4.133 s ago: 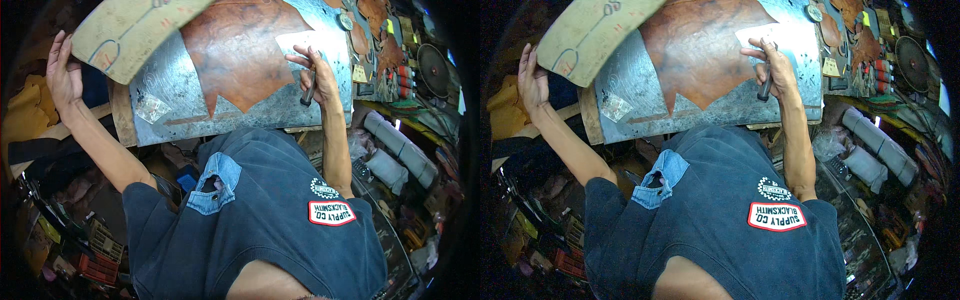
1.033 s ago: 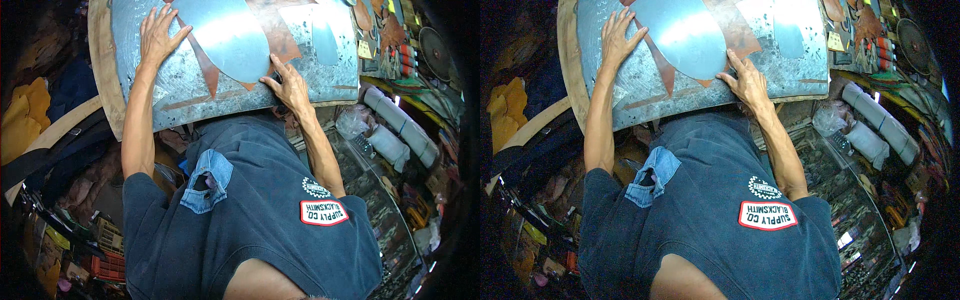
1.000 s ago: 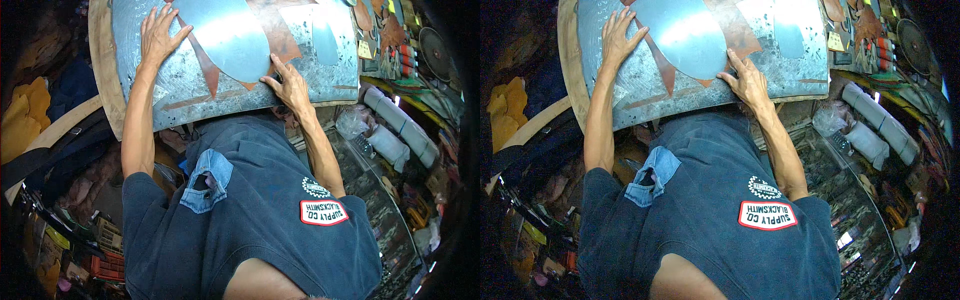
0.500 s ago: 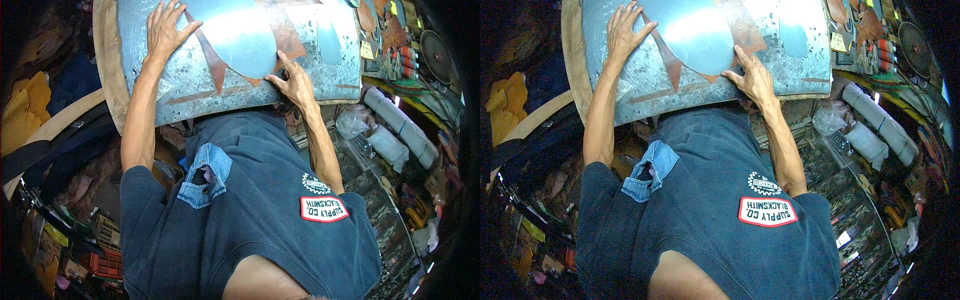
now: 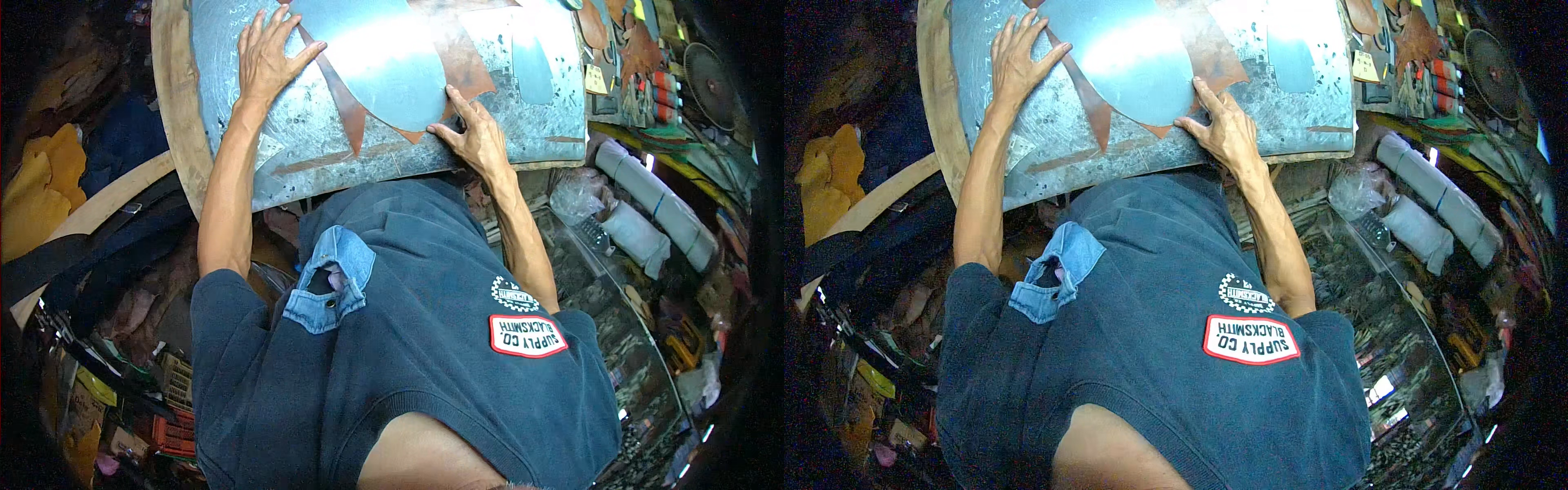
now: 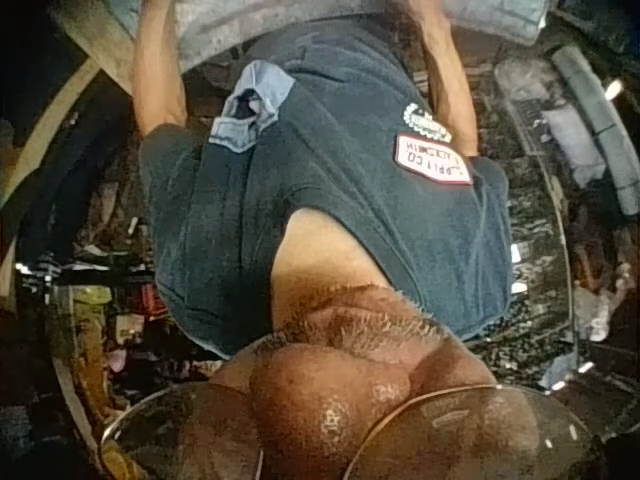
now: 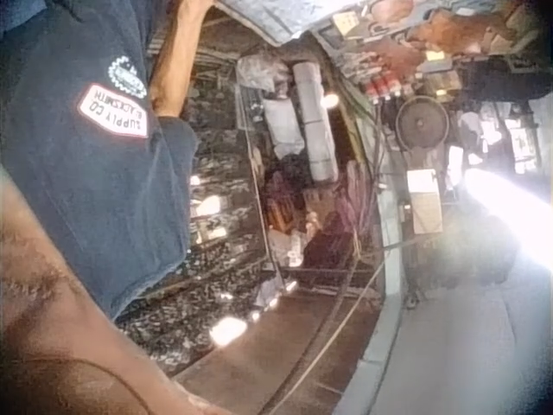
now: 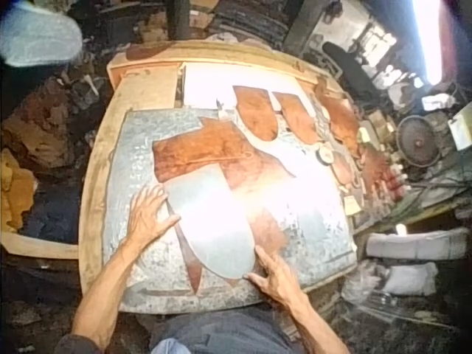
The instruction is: Tracing and checking leather patterns for shoe manufacturing.
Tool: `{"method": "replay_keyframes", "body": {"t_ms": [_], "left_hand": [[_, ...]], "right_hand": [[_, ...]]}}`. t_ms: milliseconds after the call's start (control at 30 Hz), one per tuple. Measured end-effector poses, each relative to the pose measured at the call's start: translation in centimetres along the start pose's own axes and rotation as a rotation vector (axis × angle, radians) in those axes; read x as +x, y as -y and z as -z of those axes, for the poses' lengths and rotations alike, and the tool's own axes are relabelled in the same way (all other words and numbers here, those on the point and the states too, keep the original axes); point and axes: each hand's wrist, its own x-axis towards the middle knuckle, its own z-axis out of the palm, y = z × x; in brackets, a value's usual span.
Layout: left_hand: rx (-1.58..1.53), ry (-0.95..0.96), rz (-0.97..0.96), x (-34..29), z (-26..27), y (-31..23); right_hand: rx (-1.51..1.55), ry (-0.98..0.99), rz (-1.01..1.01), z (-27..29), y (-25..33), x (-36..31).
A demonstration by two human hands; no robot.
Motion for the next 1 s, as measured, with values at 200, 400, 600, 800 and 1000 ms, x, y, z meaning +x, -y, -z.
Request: {"method": "replay_keyframes", "body": {"t_ms": [200,400,600,800,1000], "left_hand": [[-0.094,0.022,0.152,-0.5,0.1,-1.4],[-0.12,0.033,0.167,-0.5,1.7,-1.7],[-0.113,0.093,0.155,0.3,1.3,-1.9],[-0.07,0.17,0.149,0.2,1.9,-2.1],[-0.021,0.226,0.116,0.3,2.4,-2.5]], "right_hand": [[0.058,-0.064,0.049,-0.5,-0.2,-0.5],[0.043,-0.086,0.145,-0.2,0.2,-0.7],[-0.001,-0.047,0.082,0.5,0.1,-0.5],[0.02,-0.042,0.085,-0.4,-0.9,-0.4],[0.018,-0.023,0.093,-0.2,-0.8,-0.7]]}}
